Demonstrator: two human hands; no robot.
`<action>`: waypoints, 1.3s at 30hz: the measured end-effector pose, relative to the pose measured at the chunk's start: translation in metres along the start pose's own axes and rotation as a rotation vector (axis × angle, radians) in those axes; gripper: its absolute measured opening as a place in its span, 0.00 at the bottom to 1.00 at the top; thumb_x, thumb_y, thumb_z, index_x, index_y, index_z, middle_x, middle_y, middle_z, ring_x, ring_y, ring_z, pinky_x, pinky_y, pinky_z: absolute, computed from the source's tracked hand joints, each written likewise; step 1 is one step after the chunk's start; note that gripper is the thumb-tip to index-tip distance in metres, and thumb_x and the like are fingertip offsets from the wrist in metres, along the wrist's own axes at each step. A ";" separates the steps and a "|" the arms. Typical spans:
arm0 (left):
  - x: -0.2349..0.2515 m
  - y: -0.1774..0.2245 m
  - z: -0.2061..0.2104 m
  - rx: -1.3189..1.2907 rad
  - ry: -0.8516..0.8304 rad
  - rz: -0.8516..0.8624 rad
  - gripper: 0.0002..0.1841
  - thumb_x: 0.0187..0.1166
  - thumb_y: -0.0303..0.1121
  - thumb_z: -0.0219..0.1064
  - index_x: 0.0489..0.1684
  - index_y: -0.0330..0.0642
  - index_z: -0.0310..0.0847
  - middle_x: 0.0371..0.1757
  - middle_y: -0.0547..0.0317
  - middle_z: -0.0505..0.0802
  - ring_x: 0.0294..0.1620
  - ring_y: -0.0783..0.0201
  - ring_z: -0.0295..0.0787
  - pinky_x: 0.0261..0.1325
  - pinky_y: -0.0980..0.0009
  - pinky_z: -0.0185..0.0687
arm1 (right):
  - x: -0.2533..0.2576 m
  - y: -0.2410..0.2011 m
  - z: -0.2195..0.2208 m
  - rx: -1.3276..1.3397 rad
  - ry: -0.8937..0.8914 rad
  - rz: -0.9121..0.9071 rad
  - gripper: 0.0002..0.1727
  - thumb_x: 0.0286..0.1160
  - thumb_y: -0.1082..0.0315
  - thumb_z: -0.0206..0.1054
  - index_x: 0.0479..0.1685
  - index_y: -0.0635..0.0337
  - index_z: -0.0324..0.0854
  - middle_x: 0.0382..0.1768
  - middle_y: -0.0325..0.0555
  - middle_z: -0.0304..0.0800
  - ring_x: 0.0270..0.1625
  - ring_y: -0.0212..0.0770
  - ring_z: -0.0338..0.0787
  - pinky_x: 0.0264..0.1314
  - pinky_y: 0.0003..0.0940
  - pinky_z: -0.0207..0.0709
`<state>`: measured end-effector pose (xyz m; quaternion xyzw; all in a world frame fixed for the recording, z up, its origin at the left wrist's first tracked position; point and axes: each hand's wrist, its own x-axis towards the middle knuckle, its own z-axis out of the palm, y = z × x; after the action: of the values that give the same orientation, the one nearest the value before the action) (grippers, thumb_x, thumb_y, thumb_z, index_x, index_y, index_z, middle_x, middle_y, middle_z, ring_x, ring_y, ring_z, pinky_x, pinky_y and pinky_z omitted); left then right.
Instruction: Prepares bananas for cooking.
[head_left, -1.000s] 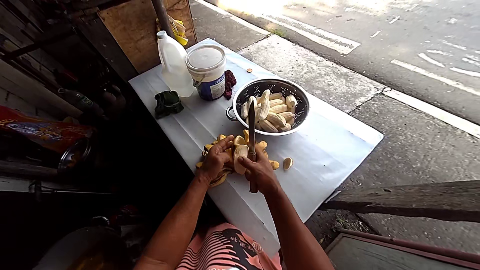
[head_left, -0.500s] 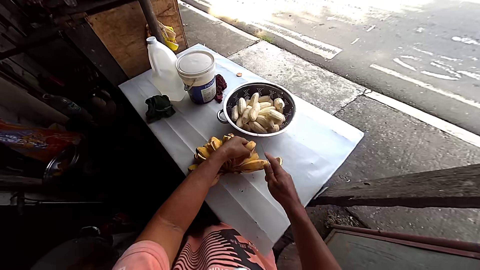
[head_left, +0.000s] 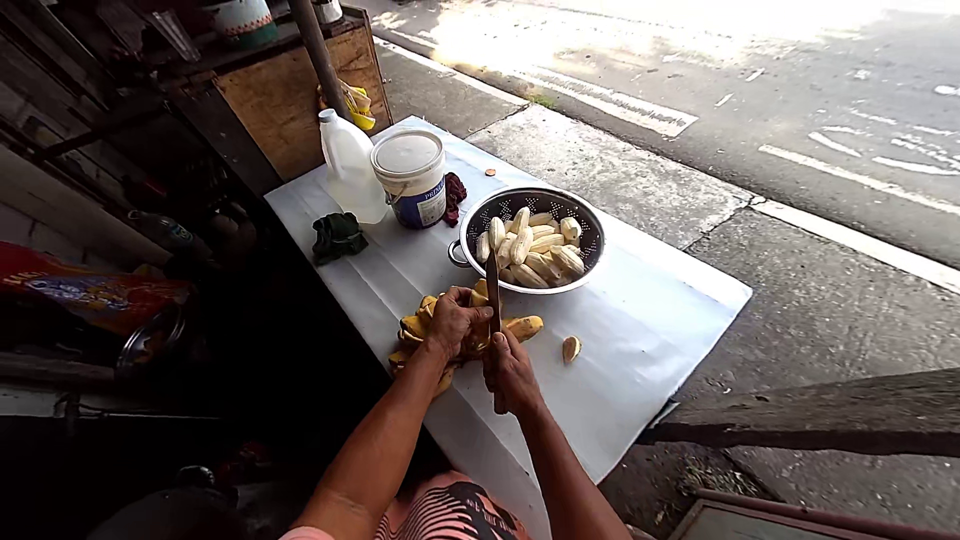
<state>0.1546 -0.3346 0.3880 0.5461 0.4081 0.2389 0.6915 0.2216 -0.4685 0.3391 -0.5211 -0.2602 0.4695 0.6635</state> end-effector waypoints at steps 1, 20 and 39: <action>-0.002 -0.004 -0.002 -0.044 -0.018 0.014 0.25 0.66 0.19 0.79 0.63 0.34 0.76 0.41 0.44 0.90 0.20 0.63 0.82 0.18 0.71 0.77 | 0.006 0.004 0.003 0.085 0.042 -0.008 0.25 0.96 0.55 0.39 0.82 0.57 0.64 0.19 0.40 0.73 0.12 0.34 0.71 0.13 0.30 0.71; -0.021 -0.003 -0.031 0.422 -0.009 0.216 0.21 0.66 0.21 0.63 0.60 0.34 0.87 0.50 0.49 0.94 0.44 0.62 0.92 0.49 0.61 0.88 | 0.007 0.004 0.015 -0.328 0.189 -0.116 0.56 0.72 0.65 0.75 0.96 0.61 0.36 0.57 0.58 0.86 0.29 0.39 0.88 0.30 0.38 0.86; -0.009 -0.002 0.086 1.610 -0.584 0.225 0.26 0.74 0.37 0.71 0.71 0.39 0.77 0.64 0.38 0.88 0.63 0.38 0.87 0.57 0.36 0.82 | 0.013 -0.118 -0.072 -0.404 0.306 -0.081 0.27 0.95 0.46 0.45 0.91 0.33 0.58 0.44 0.43 0.92 0.15 0.37 0.77 0.15 0.30 0.71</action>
<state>0.2205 -0.3908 0.3952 0.9466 0.2026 -0.2057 0.1435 0.3286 -0.4908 0.4244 -0.6973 -0.2660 0.2966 0.5958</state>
